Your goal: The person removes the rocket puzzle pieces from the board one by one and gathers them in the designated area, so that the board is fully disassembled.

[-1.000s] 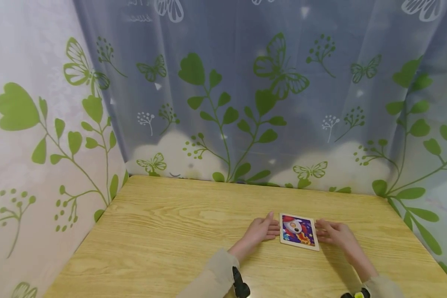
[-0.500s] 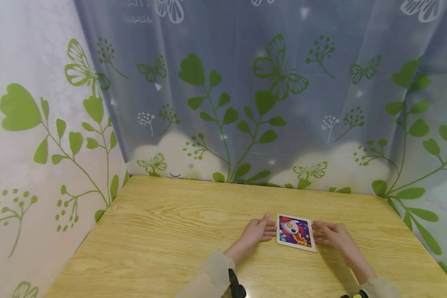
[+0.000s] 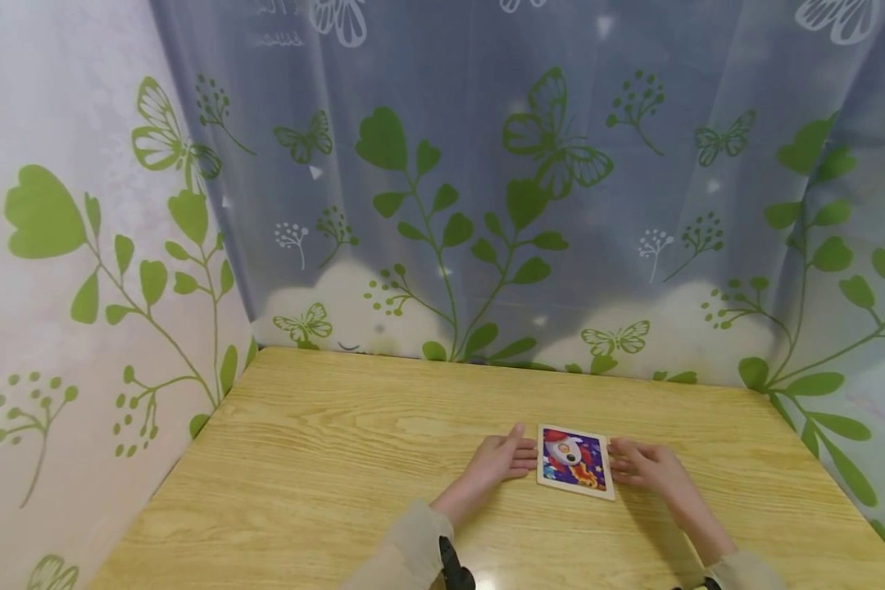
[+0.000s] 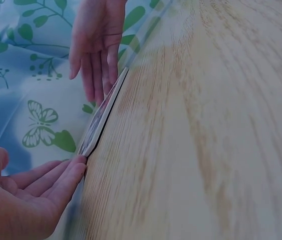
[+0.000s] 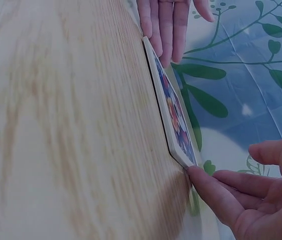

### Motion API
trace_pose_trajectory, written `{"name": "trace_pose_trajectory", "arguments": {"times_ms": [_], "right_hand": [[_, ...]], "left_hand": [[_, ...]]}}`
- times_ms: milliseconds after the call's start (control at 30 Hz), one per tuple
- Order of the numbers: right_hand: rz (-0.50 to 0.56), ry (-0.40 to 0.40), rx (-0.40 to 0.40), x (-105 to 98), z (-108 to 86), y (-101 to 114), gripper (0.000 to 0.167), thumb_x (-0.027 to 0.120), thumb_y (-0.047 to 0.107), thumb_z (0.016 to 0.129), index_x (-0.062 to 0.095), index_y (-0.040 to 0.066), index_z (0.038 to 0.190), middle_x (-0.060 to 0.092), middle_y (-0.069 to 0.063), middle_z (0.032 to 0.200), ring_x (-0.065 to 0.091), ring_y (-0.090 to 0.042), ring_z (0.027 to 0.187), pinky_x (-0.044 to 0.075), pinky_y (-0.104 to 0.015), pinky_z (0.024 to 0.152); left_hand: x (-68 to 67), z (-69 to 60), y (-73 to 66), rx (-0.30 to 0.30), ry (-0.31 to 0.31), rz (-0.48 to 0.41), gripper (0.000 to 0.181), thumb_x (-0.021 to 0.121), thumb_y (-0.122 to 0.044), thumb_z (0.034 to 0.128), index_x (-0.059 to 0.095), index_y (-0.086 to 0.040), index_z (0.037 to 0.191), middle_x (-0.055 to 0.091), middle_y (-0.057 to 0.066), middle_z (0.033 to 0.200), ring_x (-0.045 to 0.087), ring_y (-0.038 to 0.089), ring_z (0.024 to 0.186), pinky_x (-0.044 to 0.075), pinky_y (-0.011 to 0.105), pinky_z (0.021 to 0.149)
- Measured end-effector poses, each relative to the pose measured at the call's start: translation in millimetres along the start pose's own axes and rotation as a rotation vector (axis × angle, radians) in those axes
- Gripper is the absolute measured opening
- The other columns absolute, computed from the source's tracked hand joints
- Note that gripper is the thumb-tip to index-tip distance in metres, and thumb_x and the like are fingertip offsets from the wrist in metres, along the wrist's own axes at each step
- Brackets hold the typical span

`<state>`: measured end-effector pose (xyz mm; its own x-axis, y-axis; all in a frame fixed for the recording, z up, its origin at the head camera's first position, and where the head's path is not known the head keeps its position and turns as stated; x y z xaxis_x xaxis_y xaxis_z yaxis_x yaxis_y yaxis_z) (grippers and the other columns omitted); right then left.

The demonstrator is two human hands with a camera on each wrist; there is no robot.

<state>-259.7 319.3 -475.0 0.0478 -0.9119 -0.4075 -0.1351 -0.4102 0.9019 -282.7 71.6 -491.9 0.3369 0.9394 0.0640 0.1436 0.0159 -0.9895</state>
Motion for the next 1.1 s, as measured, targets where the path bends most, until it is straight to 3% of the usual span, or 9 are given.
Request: {"name": "trace_pose_trajectory", "arguments": {"times_ms": [533,1100], "right_hand": [[0.011,0.037,0.013,13,0.7,5,0.056,0.042,0.026,0.111,0.044,-0.024,0.137,0.05,-0.037,0.141,0.065,-0.039,0.118,0.059,-0.035,0.09],[0.046,0.066,0.007,26,0.2,11,0.056,0.042,0.026,0.111,0.042,-0.022,0.14,0.047,-0.036,0.144,0.064,-0.039,0.12,0.058,-0.036,0.092]], "left_hand": [[-13.7,-7.7,0.6,-0.005,-0.035,-0.005,0.059,0.039,-0.039,0.1108,0.063,0.013,0.126,0.069,0.026,0.121,0.07,0.035,0.109,0.058,0.038,0.091],[-28.0,-17.7,-1.4,-0.01,-0.029,-0.007,0.062,0.037,-0.04,0.111,0.058,0.015,0.131,0.067,0.027,0.124,0.069,0.036,0.112,0.057,0.039,0.094]]}}
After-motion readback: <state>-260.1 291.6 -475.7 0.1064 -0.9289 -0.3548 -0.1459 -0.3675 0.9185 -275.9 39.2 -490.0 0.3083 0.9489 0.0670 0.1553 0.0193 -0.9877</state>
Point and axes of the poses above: each hand's wrist, its own z-axis towards the middle knuckle, its own x-axis out of the palm, y = z × x, the point moved 4 cm from there along z, towards the middle knuckle
